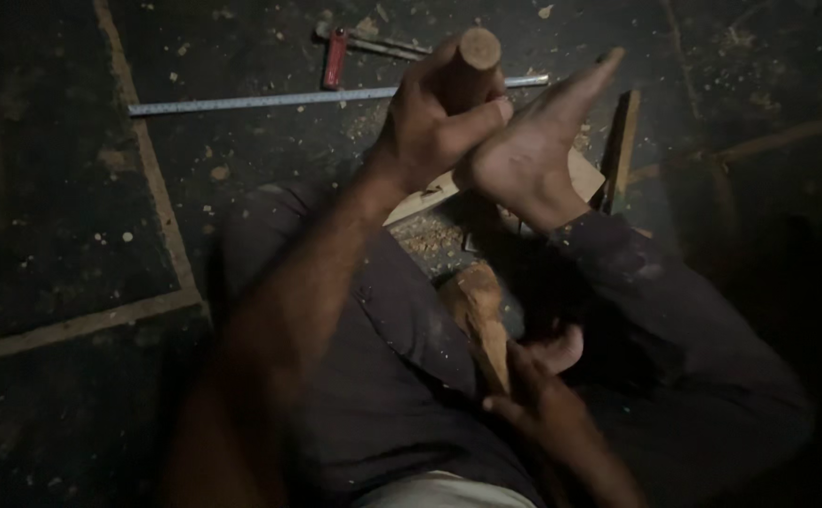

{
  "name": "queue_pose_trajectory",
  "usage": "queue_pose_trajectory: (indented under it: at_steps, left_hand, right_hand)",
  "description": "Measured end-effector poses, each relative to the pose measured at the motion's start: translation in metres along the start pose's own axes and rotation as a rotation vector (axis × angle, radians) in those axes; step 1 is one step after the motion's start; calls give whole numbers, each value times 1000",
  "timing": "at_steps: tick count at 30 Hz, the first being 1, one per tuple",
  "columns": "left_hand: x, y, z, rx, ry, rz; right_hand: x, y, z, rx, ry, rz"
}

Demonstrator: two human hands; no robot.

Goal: The person shapes a piece of wood using a wooden mallet and a chisel. They hold the wood with their hands and feet, using the tools to carve out sections and remove shavings.

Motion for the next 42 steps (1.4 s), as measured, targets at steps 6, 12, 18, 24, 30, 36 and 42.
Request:
queue_pose_trajectory:
  at_steps: [6, 12, 18, 24, 30, 36, 42]
  left_hand:
    - [-1, 6, 3, -187, 75, -24]
    - [4, 13, 21, 37, 224, -69]
    - [4, 17, 27, 33, 186, -20]
    - [1, 17, 31, 56, 179, -7]
    - [1, 19, 36, 108, 152, -5]
    - [-7, 30, 30, -46, 211, 42]
    - [-9, 33, 24, -123, 228, 83]
  right_hand:
    - [-5, 10, 4, -53, 206, 18]
    - [-2, 11, 12, -32, 186, -55]
    - [-2, 12, 8, 57, 165, -56]
    - [-2, 10, 11, 2, 209, -44]
    - [-3, 10, 14, 59, 5, -90]
    - [-3, 12, 7, 81, 197, -23]
    - [-18, -5, 8, 295, 19, -40]
Point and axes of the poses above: each hand's wrist, its own x-axis towards the middle knuckle, its own y-axis out of the palm, z = x × y, the point moved 3 cm from there along x, towards the middle knuckle, and after that the axes turned 9 degrees about y, right-handed, at the moved point
